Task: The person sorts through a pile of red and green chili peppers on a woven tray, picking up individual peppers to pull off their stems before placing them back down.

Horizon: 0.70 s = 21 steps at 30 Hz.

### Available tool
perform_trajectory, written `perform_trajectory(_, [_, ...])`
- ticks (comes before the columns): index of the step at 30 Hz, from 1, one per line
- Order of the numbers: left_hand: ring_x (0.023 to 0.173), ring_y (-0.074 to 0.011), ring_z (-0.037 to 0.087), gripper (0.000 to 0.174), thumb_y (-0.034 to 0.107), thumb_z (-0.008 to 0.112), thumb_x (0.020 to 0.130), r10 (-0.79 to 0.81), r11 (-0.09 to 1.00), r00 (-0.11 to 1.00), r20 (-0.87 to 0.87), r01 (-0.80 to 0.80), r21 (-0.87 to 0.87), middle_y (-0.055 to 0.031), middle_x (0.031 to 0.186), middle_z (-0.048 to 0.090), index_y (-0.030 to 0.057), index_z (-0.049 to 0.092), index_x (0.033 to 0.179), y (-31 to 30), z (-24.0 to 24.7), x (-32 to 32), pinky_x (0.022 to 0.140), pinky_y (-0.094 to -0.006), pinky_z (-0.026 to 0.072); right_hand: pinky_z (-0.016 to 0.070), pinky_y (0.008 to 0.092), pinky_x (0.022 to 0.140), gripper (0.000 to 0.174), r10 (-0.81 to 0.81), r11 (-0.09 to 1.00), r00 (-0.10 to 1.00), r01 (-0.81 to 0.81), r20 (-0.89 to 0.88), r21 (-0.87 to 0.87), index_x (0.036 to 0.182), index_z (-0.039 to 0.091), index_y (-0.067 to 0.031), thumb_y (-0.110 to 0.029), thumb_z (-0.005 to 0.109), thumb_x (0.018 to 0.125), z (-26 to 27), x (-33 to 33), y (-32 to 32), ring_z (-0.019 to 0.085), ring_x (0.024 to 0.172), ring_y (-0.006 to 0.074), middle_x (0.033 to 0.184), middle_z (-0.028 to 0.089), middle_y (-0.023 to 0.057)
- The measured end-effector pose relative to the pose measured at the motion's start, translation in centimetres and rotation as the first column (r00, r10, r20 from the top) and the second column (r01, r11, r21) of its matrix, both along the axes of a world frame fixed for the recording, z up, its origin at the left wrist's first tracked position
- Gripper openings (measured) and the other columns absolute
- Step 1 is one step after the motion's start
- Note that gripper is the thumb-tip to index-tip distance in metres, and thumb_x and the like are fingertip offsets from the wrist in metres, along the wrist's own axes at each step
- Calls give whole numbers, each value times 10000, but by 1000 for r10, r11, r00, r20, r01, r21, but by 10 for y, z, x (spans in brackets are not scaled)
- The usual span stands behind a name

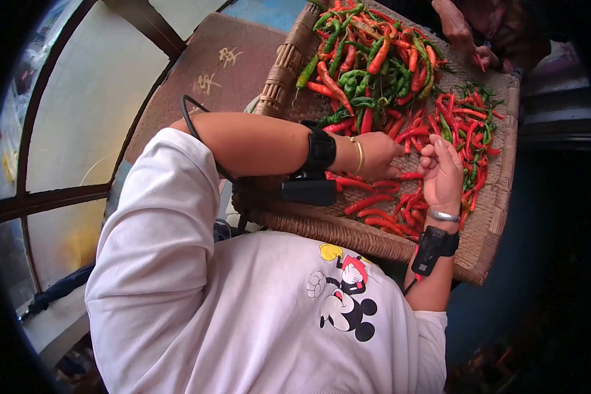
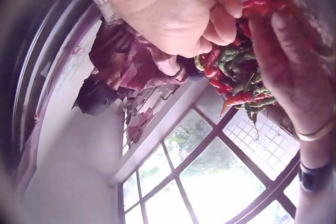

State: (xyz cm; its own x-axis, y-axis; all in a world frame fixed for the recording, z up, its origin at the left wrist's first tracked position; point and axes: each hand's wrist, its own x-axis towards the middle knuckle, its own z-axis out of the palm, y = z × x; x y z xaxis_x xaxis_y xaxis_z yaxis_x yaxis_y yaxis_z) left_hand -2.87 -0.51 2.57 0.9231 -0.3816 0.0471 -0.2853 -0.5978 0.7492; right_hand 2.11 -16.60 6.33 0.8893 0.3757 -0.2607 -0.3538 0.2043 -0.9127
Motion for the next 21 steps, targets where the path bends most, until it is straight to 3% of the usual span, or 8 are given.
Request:
perform_trajectory(1, [665,-336,557,233,245,577,714,-1,1000,1000,6,1,2,-157,671,562,31,559,802,-1,5,6,607,-395,450,411,176,495,183,-1,1000,1000,1,6,2,926,527,-8,-160,524,824,0,0,0,484,539,71,682,555,22])
perform_trajectory(4, [699,-305,554,211,229,594,688,39,993,970,239,-65,102,-132,694,550,46,572,791,2,16,33,622,-390,449,407,173,491,188,-53,995,993,62,103,-83,932,531,-3,-157,520,825,-2,1,-1,483,530,67,674,554,21])
perform_trajectory(5, [709,-271,544,157,206,580,672,57,966,912,405,-153,210,-97,719,554,73,585,756,6,16,44,634,-363,453,407,173,491,188,-52,995,993,61,108,-83,932,531,-3,-157,520,825,-3,1,0,483,530,67,674,554,21])
perform_trajectory(7, [761,-240,518,109,173,560,659,114,922,800,589,-306,238,-65,825,542,100,592,733,13,21,65,632,-347,453,401,168,487,188,-59,990,991,74,121,-118,923,538,-3,-161,526,822,-3,1,2,484,524,64,672,554,19])
perform_trajectory(11, [866,-205,469,106,181,535,662,114,858,729,675,-415,303,-32,931,507,125,595,728,23,29,92,661,-325,430,387,160,480,185,-32,987,992,51,119,-153,916,544,-6,-164,514,826,-8,1,6,479,517,50,663,554,9])
perform_trajectory(13, [907,-188,433,136,195,512,675,-96,737,716,691,-415,533,-21,967,481,136,593,768,28,28,98,708,-315,386,385,158,479,178,-20,985,991,42,130,-170,913,545,-9,-160,504,830,-9,1,7,478,516,45,662,554,4])
perform_trajectory(14, [903,-174,412,163,208,496,684,-107,725,665,740,-457,516,-7,942,485,141,589,799,30,22,98,736,-308,344,385,157,478,175,-17,985,992,38,126,-167,910,546,-9,-159,504,830,-9,1,8,479,516,45,663,555,4])
perform_trajectory(21, [841,-156,440,94,189,498,681,-118,785,666,737,-392,479,20,808,498,140,552,741,38,17,101,731,-301,348,387,154,477,159,-51,983,996,63,73,-170,898,549,-22,-159,501,833,-13,4,4,476,509,45,660,555,3])
